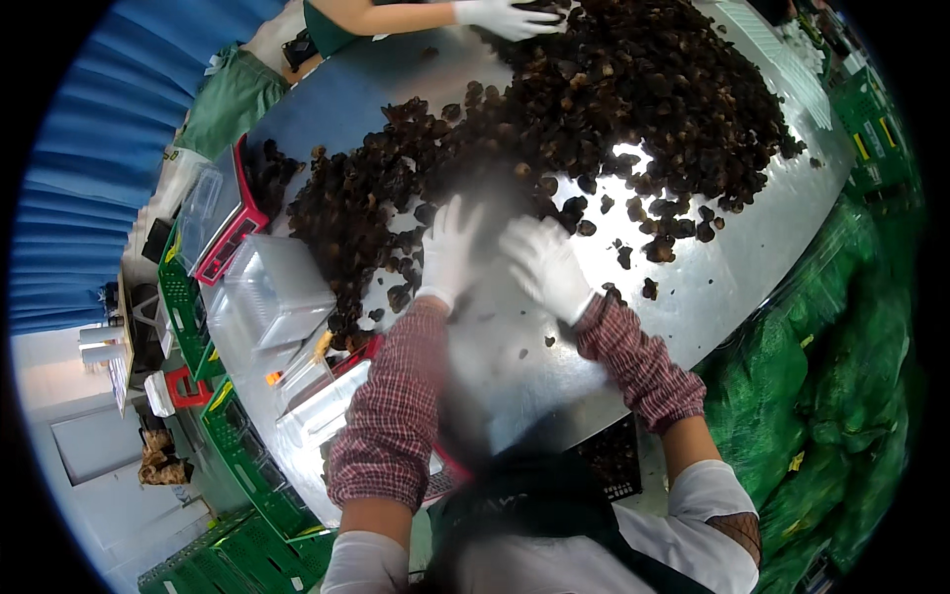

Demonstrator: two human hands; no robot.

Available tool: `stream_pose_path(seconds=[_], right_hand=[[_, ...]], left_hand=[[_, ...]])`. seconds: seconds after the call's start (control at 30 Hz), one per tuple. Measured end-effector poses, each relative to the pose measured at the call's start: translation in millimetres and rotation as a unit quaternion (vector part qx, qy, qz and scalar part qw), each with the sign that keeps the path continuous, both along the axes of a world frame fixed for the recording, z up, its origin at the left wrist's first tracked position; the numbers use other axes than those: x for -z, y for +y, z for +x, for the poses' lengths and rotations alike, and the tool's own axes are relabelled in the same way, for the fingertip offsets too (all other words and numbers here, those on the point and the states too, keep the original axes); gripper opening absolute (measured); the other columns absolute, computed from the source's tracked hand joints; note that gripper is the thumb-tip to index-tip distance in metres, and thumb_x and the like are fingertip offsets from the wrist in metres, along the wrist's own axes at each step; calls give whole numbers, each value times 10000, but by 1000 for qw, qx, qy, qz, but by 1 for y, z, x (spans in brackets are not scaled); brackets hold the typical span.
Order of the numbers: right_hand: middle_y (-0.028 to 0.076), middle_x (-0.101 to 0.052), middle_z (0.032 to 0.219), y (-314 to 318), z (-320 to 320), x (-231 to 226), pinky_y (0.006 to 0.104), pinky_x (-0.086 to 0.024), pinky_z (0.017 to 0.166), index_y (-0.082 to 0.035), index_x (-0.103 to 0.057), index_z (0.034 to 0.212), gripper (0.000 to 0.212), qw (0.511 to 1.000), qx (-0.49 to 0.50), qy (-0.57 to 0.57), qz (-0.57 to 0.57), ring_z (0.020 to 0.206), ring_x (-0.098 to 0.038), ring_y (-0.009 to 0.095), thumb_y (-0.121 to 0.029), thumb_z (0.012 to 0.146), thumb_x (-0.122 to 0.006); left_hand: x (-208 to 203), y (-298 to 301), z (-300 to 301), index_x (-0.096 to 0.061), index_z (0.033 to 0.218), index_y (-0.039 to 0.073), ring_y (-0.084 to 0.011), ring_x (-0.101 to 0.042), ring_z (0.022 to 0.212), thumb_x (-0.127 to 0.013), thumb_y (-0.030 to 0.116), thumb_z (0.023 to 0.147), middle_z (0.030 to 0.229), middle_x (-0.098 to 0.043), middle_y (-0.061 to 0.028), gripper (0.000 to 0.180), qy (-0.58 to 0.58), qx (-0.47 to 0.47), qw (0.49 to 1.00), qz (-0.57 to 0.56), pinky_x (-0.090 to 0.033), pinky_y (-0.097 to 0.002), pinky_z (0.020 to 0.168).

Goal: The person sorts black dried fungi on a metal table, weighing portions into plastic containers using a digital scale and placing filled containers into green crates.

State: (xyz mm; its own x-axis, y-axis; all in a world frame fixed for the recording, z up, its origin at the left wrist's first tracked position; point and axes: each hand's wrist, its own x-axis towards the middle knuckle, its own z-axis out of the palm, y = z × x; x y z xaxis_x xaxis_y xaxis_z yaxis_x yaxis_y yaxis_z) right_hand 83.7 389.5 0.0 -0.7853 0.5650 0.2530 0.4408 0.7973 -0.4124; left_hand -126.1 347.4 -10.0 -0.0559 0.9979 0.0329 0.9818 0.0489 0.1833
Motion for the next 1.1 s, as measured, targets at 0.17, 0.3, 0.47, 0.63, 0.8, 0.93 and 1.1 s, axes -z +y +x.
stream_pose_path(seconds=[0.17, 0.3, 0.47, 0.63, 0.8, 0.93, 1.1], right_hand=[[94, -603, 1159, -70, -17, 28, 447, -432, 979, -100, -630, 1202, 389, 986, -139, 22, -91, 1083, -558, 283, -332, 890, -623], [108, -614, 1021, -96, -5, 40, 440, -476, 875, -63, -639, 1108, 350, 985, -123, 96, -70, 969, -574, 289, -316, 868, -625], [175, -605, 1117, -178, 177, 11, 472, -511, 816, -22, -611, 1083, 352, 882, -296, -181, -318, 988, -610, 359, -322, 902, -579], [178, -631, 1118, -153, 193, -13, 391, -496, 913, -17, -644, 1131, 351, 955, -258, -87, -122, 1051, -601, 353, -291, 918, -586], [206, -562, 1226, -88, 60, 25, 407, -465, 959, 37, -517, 1299, 453, 989, -118, -80, -43, 1068, -577, 364, -174, 902, -573], [175, -585, 1178, -125, 95, 27, 422, -498, 883, 21, -541, 1284, 433, 951, -111, -171, -232, 984, -590, 303, -193, 909, -577], [192, -613, 1184, -180, 183, -28, 488, -464, 944, -54, -636, 1181, 421, 900, -298, -258, -187, 1098, -584, 363, -335, 868, -618]], left_hand=[[-2, 12, -9, -294, 1531, 278, -381, -290, 1407, -819, 448, 711, 1567, -245, -179, 988, 6, 15, 999, -50, -366, -577, 1041], [-2, 9, -10, -335, 1509, 288, -383, -274, 1417, -801, 455, 700, 1576, -249, -126, 948, 26, 6, 999, -47, -354, -603, 1066], [12, -1, -12, -304, 1529, 299, -391, -223, 1443, -781, 460, 746, 1598, -206, -116, 931, -48, 2, 998, -35, -317, -629, 1081], [7, -3, 3, -275, 1544, 284, -392, -201, 1451, -768, 451, 783, 1614, -165, -124, 922, -27, -36, 997, -63, -322, -618, 1082], [5, -1, -8, -285, 1536, 280, -389, -189, 1459, -769, 461, 764, 1617, -151, -118, 929, -53, -8, 997, -53, -338, -624, 1075], [14, -4, -8, -263, 1542, 286, -384, -169, 1470, -774, 456, 751, 1624, -130, -114, 957, -50, -14, 997, -60, -327, -666, 1065], [16, -7, 0, -237, 1550, 278, -381, -118, 1488, -770, 463, 752, 1630, -110, -112, 977, -41, -39, 997, -57, -280, -676, 1091]])
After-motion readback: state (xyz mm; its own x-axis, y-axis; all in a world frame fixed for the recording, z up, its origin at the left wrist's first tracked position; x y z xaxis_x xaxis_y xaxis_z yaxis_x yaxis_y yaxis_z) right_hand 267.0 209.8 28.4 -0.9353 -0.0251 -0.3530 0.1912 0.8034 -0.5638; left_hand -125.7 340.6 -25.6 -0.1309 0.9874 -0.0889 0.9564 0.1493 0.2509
